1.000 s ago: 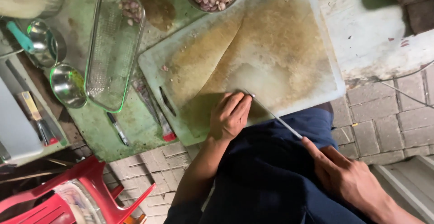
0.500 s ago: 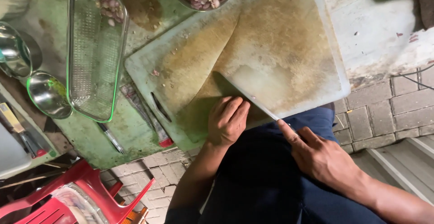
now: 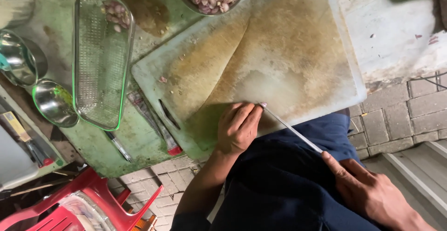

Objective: The person is slicing shallots on a cutting board using a knife and then transferring the sliced pieces into a bowl.

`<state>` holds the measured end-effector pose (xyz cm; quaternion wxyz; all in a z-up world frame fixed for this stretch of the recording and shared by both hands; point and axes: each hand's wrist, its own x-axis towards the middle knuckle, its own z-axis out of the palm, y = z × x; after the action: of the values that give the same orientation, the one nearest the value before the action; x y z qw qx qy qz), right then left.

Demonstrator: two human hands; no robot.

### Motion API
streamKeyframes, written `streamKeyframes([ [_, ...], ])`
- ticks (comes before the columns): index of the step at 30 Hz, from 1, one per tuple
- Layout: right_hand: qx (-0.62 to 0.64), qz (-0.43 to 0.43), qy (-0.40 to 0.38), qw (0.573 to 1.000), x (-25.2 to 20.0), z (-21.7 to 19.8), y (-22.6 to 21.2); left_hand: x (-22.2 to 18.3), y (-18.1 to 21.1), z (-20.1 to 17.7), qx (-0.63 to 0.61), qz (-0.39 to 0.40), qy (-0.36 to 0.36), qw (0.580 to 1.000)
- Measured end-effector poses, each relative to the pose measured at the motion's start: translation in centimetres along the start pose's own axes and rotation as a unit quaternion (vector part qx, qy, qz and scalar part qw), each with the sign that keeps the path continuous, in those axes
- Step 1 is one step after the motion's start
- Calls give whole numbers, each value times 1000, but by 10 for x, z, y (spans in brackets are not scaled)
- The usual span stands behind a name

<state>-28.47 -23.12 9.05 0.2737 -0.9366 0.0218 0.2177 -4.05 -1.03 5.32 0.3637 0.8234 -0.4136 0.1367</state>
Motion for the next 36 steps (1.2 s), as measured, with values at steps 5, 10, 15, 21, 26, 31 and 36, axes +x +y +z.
streamKeyframes([
  [5, 10, -48, 14, 999, 18, -3, -2, -4, -1, 1, 8, 1, 3, 1000],
  [10, 7, -37, -31, 999, 65, -5, -19, -3, 0, 0, 11, 3, 2, 1000],
  [15, 88, -5, -76, 993, 62, -10, -18, -3, 4, -1, 30, -5, 6, 1000],
  [21, 77, 6, -27, 997, -12, 16, 29, -16, -2, 6, 12, -6, 12, 1000],
  [26, 60, 11, 12, 998, -1, 13, 16, -8, 1, 4, 11, 0, 9, 1000],
  [31, 50, 1, -8, 999, 18, 9, 9, -7, 2, 2, 18, 0, 3, 1000],
  [36, 19, -9, -79, 997, 59, -14, -18, -8, 1, 1, 10, 2, -5, 1000],
])
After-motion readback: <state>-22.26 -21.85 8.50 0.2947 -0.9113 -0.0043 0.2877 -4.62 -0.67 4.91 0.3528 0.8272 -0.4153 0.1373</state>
